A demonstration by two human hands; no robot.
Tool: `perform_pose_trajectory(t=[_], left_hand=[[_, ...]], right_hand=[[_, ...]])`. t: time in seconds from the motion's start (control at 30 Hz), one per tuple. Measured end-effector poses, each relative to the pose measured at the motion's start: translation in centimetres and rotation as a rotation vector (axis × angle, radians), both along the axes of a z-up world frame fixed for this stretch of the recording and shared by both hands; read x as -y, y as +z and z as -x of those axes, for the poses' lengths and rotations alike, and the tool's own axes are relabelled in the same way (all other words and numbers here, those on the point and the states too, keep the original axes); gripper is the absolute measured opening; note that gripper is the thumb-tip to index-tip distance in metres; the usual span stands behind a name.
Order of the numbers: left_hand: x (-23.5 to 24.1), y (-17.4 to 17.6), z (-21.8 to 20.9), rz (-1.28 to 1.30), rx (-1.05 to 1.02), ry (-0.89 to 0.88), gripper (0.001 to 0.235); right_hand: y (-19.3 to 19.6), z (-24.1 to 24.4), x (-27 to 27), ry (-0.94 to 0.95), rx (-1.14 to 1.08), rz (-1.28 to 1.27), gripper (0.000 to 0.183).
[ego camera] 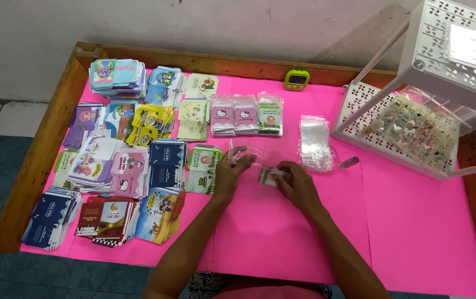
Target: Packaging small printed cards or stickers into clear plastic sleeves on a pink work surface.
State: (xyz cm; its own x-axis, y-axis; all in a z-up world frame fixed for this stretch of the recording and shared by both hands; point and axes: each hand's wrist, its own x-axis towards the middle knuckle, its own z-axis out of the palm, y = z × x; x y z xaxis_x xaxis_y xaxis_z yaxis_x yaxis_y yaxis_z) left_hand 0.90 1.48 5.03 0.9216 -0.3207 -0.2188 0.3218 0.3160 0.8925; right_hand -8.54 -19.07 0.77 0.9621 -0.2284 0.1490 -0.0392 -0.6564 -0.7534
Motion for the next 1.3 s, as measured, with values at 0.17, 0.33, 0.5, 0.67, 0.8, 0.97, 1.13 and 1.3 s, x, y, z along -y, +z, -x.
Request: perform_pose_trajectory(t=[0.17,0.33,0.5,0.67,0.8,0.97,1.13,1.3], left_hand=[[0.3,-0.7,-0.3,-0.008,0.015,0.043,0.046],[0.1,-0.3,-0.1,0.001,0.025,0.058,0.043],[0.4,-0.4,0.3,-0.070,0.057,-0.002,0.044],[1.0,0.2,0.6,-0.118,0.044,-0.039,0.047],[0.9,1.2,0.7,-0.151,0.048,-0.066,0.046],[0.8,0.4,0.3,-0.141,0.071,-0.069,0.045],[1.0,-1.0,0.4,-0.128,0.059,-0.075,0.042],[0.9,-1.6,0.3,-0.097,0.062,-0.041,0.040]], right_hand=[[2.6,-0.1,-0.2,-0.210,0.064,-0.173,0.030],[3.7,-0.3,-0.8,-0.336,0.105,-0.631,0.034],[3.8,-0.6,-1.8,-0.277,0.075,-0.775,0.035],[3.7,-0.9,-2.4,-0.227,0.061,-0.804,0.034],[3.5,-1.0,-2.4,-0.189,0.066,-0.783,0.037],[3.0,-1.3,-2.1,-0.213,0.080,-0.738,0.038],[2.1,-1.3,-1.7,-0.167,0.071,-0.701,0.035],[0.5,-1.3,-1.0,-0.127,0.075,-0.696,0.023]])
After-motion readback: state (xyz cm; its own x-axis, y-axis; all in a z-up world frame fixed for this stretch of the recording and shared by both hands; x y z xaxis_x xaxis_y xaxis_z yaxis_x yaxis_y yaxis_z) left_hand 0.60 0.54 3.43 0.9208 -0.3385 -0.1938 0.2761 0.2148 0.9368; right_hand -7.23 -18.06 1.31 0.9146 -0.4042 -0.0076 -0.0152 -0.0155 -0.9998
